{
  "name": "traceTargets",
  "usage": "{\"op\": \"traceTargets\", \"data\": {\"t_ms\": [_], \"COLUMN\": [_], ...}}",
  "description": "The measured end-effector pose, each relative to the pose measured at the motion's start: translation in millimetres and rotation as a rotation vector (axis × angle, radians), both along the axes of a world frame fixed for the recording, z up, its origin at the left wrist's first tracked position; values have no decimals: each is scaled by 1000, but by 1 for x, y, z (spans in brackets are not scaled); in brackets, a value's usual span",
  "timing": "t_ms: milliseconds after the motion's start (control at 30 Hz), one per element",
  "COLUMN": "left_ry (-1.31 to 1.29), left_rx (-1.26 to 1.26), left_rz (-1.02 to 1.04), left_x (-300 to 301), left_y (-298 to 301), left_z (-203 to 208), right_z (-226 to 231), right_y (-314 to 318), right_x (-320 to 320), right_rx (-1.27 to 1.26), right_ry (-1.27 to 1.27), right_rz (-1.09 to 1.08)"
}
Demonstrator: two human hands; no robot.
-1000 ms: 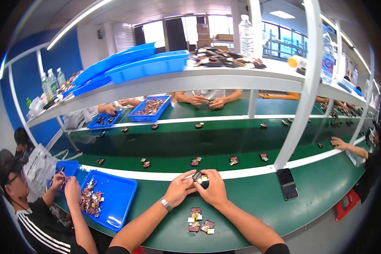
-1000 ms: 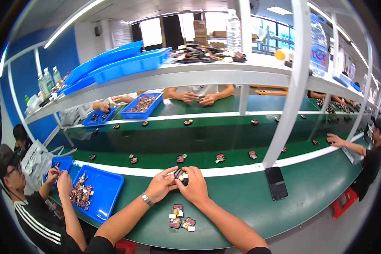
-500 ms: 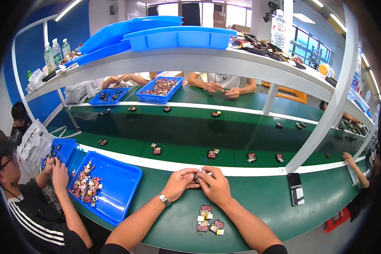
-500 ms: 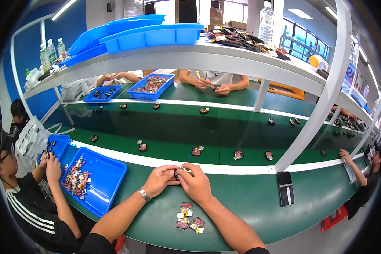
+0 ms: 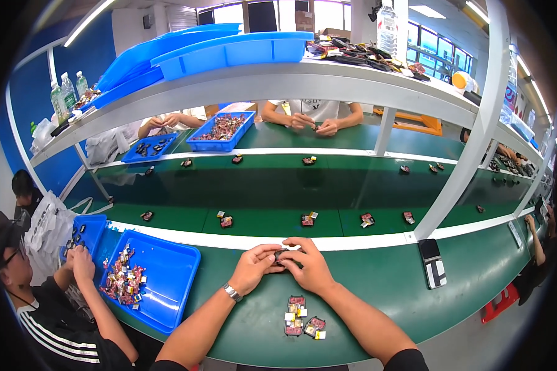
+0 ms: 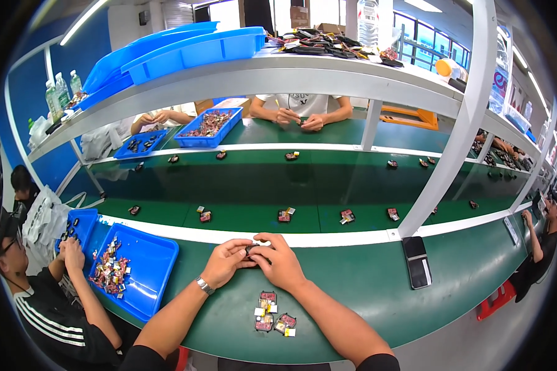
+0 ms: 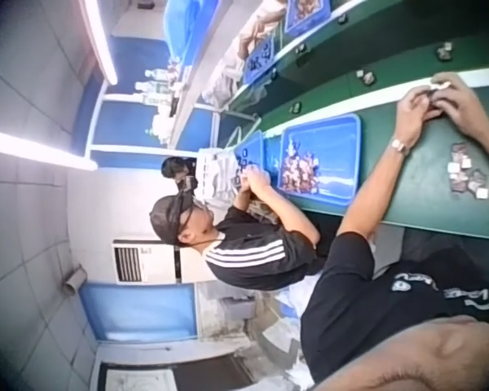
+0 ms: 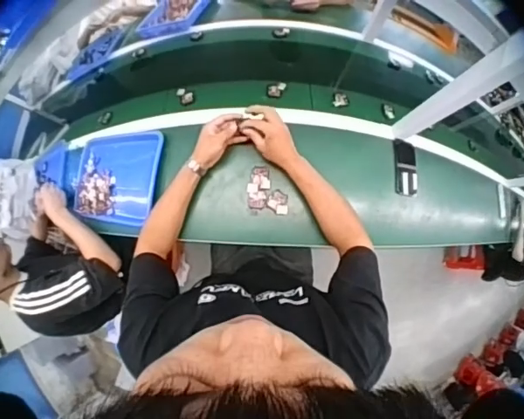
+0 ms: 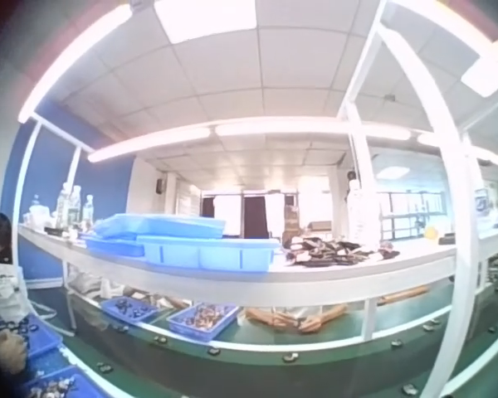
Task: Assembling small plastic toy or electronic components on a factory assembly line.
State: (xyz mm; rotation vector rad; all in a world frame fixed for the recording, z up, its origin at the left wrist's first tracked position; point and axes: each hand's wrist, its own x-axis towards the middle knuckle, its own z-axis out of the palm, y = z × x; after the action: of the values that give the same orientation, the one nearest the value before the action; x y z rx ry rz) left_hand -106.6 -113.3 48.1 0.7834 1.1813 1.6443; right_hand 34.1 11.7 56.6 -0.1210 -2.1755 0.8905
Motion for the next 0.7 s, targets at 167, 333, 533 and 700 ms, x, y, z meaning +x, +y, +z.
{"op": "traceTargets", "data": {"t_ms": [167, 333, 533, 700], "left_ry": [64, 78, 93, 140], "left_rx": [21, 31, 14, -61], "left_rz": [27, -1, -15, -32], "left_x": [1, -3, -4, -3], "left_y": [-3, -2, -3, -3], "left_z": [-1, -8, -9, -7], "right_z": [-11, -13, -8, -3], "right_y": [12, 16, 16, 16], "right_x": [-3, -2, -1, 1], "right_rx": [-177, -287, -306, -242], "right_ry": [-47, -77, -134, -171], "right_rz": [121, 164, 189, 251]}}
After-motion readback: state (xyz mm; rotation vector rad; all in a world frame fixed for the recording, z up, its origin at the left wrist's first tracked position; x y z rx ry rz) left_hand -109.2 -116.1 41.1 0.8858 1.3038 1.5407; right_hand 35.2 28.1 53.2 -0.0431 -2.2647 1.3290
